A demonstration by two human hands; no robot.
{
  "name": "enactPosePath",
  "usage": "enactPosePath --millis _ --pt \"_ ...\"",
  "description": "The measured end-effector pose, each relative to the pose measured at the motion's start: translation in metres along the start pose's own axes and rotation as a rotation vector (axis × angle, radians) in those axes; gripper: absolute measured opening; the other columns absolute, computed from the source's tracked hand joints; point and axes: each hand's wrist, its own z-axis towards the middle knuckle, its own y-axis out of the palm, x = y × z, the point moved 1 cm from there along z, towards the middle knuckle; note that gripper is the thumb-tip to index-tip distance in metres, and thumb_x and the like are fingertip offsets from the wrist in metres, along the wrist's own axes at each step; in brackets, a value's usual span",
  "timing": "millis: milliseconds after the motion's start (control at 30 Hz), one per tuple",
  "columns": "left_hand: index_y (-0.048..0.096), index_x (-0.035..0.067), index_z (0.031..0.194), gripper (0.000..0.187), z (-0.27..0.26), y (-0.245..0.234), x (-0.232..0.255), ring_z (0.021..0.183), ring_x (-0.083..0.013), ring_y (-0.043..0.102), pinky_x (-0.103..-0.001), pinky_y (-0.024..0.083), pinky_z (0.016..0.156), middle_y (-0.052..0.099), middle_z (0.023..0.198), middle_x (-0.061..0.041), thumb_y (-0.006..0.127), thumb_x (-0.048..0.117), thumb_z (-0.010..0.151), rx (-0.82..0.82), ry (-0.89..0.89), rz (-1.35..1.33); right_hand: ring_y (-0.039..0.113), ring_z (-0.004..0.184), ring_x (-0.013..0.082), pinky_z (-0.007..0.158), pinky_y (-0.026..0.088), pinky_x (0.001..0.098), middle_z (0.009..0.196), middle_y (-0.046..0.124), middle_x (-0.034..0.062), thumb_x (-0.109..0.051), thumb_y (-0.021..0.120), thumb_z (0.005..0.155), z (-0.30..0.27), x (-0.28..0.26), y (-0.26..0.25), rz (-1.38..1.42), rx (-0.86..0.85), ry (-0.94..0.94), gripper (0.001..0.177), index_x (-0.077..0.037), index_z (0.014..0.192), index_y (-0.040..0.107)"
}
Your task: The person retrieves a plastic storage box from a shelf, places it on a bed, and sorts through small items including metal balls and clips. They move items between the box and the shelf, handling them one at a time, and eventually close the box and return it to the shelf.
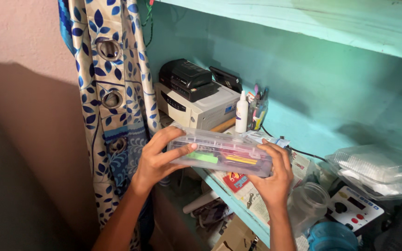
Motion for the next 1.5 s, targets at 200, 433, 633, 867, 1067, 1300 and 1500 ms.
enactPosePath --millis 200,433,633,867,1067,1300,1500 --pt "0.072 0.016 0.121 0.06 -0.013 0.007 -0.003 0.108 -0.0337 0.065 -0.043 0.056 0.094 0.062 0.115 -0.012 0.092 0.017 0.064 0.0 0.01 0.027 0.065 0.122 0.0297 0.103 0.054 0.039 0.128 0.065 0.0136 -0.003 0.091 0.056 -0.01 0.01 0.0 -0.057 -0.015 -0.042 0.067 -0.008 0.118 0.067" --pt "0.073 0.014 0.12 0.06 -0.013 0.014 0.0 0.106 -0.0345 0.065 -0.043 0.055 0.091 0.062 0.115 -0.014 0.093 0.017 0.064 0.002 0.018 0.028 0.057 0.136 0.0367 0.112 0.053 0.045 0.14 0.054 0.0174 0.006 0.085 0.066 -0.017 0.031 -0.002 0.076 -0.035 -0.203 0.058 -0.011 0.118 0.066" --pt "0.072 0.013 0.116 0.055 -0.007 0.016 0.005 0.106 -0.0339 0.065 -0.045 0.056 0.097 0.062 0.115 -0.013 0.091 0.015 0.064 0.001 0.053 0.042 0.058 0.134 0.0366 0.108 0.054 0.0439 0.139 0.056 0.0177 0.005 0.087 0.064 -0.024 0.033 -0.007 0.077 -0.034 -0.179 0.052 -0.011 0.111 0.071" --pt "0.074 0.014 0.111 0.041 -0.012 0.016 0.004 0.108 -0.0374 0.064 -0.046 0.056 0.096 0.063 0.115 -0.015 0.083 0.012 0.071 -0.043 0.1 0.18 0.059 0.135 0.0377 0.108 0.053 0.0432 0.136 0.058 0.0171 0.006 0.08 0.065 -0.029 0.035 0.002 0.026 0.015 -0.185 0.044 -0.009 0.106 0.072" --pt "0.072 0.018 0.109 0.031 -0.026 0.024 -0.004 0.11 -0.0379 0.065 -0.043 0.059 0.091 0.063 0.117 -0.015 0.078 0.009 0.08 -0.039 0.166 0.25 0.054 0.139 0.0392 0.112 0.051 0.0485 0.135 0.054 0.0171 0.005 0.079 0.067 -0.034 0.042 0.009 -0.039 -0.007 -0.2 0.048 -0.01 0.11 0.063" --pt "0.072 0.018 0.109 0.035 -0.045 0.038 -0.011 0.109 -0.0415 0.066 -0.045 0.06 0.09 0.064 0.116 -0.016 0.074 0.008 0.075 -0.092 0.149 0.297 0.054 0.137 0.0406 0.111 0.049 0.0471 0.134 0.056 0.0171 0.006 0.079 0.065 -0.038 0.049 0.023 -0.064 -0.061 -0.083 0.048 -0.007 0.107 0.062" --pt "0.07 0.017 0.107 0.032 -0.023 0.031 -0.017 0.101 -0.0372 0.067 -0.048 0.059 0.097 0.064 0.11 -0.014 0.076 0.005 0.078 0.001 0.221 0.375 0.051 0.14 0.0422 0.112 0.047 0.0485 0.136 0.056 0.0191 0.007 0.075 0.064 -0.008 0.037 0.037 -0.077 0.031 -0.107 0.042 -0.004 0.101 0.059"
